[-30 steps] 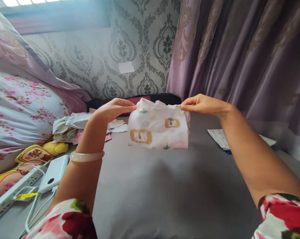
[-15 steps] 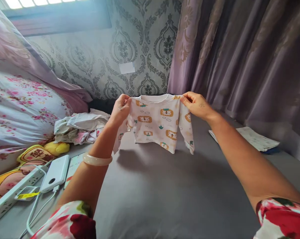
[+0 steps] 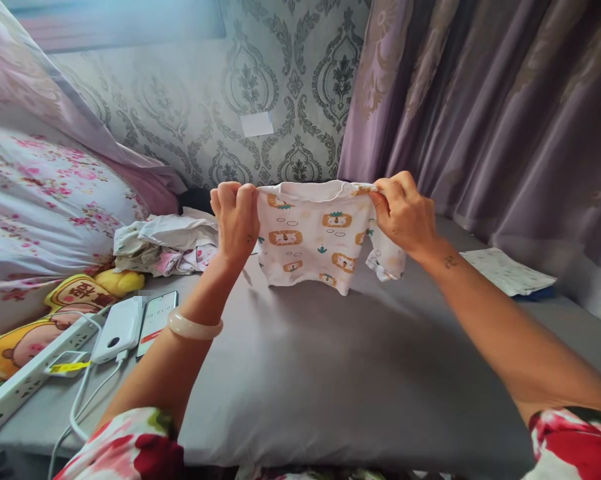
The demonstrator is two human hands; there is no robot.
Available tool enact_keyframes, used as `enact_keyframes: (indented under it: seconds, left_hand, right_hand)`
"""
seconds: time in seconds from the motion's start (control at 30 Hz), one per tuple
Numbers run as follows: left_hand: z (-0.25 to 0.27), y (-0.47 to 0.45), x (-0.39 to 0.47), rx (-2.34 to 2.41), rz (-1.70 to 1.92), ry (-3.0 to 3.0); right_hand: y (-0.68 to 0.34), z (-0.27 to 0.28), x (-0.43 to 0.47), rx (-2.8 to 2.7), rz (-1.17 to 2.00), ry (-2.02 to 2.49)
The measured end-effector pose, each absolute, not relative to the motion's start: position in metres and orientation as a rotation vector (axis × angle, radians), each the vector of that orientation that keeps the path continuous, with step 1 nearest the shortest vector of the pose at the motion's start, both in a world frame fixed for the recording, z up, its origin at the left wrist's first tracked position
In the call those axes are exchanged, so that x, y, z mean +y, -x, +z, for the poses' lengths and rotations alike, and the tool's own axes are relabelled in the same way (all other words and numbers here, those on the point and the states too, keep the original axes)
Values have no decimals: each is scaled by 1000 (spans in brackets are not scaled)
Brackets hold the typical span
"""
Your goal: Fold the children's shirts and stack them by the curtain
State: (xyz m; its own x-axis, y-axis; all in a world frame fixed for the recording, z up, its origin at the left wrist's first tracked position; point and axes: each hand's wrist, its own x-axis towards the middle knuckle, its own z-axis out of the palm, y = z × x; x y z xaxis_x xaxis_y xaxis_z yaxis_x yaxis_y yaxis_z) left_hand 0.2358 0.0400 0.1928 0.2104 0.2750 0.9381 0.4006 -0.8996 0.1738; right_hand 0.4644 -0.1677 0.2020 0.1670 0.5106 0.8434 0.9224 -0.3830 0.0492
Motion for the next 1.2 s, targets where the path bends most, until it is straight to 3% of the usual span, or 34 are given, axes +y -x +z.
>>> enact_keyframes:
  seconds: [0.23, 0.4, 0.57, 0.8, 1.2]
  left_hand:
    - [225, -178, -24, -576, -1629, 2289]
    - [237, -169, -28, -596, -1616, 2439]
    - [180, -198, 6, -692, -1371, 2600]
    - [66, -239, 30, -943, -982, 2886]
    - [20, -273, 59, -1060, -882, 3011]
  right_hand:
    - [-440, 233, -224, -1536, -1125, 1758]
    - [-436, 256, -231, -1589, -813, 1760]
    - [-458, 213, -201, -1617, -458, 1974]
    - [-479, 101, -165, -1599, -300, 2392]
    - [-484, 52, -143, -1550, -164, 2559]
